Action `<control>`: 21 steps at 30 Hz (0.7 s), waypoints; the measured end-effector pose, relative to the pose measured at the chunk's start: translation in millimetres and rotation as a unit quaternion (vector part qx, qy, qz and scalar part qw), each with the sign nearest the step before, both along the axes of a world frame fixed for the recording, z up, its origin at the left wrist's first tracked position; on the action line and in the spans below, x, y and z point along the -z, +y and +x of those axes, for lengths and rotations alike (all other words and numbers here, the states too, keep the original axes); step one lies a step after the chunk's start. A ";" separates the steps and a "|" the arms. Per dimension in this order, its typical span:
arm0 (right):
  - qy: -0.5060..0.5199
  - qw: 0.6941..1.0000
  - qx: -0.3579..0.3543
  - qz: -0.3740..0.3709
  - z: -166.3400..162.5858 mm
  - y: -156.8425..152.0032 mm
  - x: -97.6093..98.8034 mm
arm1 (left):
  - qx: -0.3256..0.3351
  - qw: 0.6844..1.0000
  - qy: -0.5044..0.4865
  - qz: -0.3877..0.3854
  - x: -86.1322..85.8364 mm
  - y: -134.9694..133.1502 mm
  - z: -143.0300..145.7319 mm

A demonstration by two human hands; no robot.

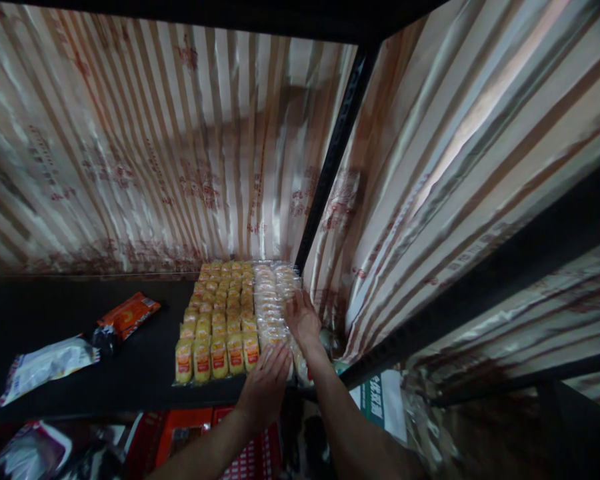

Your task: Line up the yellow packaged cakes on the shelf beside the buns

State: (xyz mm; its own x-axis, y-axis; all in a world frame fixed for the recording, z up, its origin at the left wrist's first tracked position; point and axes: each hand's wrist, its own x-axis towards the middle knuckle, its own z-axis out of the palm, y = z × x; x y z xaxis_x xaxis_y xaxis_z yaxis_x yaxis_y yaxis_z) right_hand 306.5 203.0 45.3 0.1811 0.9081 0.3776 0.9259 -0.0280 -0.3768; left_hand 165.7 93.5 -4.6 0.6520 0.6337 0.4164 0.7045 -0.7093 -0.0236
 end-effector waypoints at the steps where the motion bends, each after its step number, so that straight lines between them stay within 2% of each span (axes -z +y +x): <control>1: 0.002 1.000 -0.001 -0.003 -0.3 0.0 0.9 | 0.002 1.000 0.000 0.001 -0.7 -0.1 0.2; 4: 0.014 1.000 -0.008 -0.011 -0.9 -0.5 -3.2 | -0.001 1.000 -0.002 -0.002 -2.2 -0.9 0.8; 8: 0.055 0.997 0.024 -0.044 -0.6 2.6 -19.1 | -0.001 1.000 -0.010 0.000 -4.4 -2.9 0.4; 11: 0.101 0.991 0.050 -0.066 2.3 12.6 -28.5 | 0.040 0.999 0.001 0.003 -9.1 -4.1 1.5; 15: 0.141 0.985 0.062 -0.074 8.3 30.9 -30.7 | 0.123 0.992 0.024 0.019 -14.7 -1.3 13.5; 18: 0.134 0.985 0.067 -0.090 10.6 39.9 -30.3 | 0.132 0.990 0.026 0.033 -14.9 6.8 27.5; 21: 0.137 0.984 0.041 -0.110 10.0 42.8 -33.1 | 0.129 0.990 0.038 0.032 -16.0 17.9 33.8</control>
State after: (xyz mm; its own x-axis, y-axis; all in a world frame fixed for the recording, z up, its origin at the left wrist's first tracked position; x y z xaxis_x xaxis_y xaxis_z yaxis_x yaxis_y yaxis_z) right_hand 316.5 245.8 78.4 0.3238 0.9408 0.1004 0.7823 -0.2065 -0.5877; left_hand 199.5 111.4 11.4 0.8199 0.4151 0.3944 0.4938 -0.8612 -0.1203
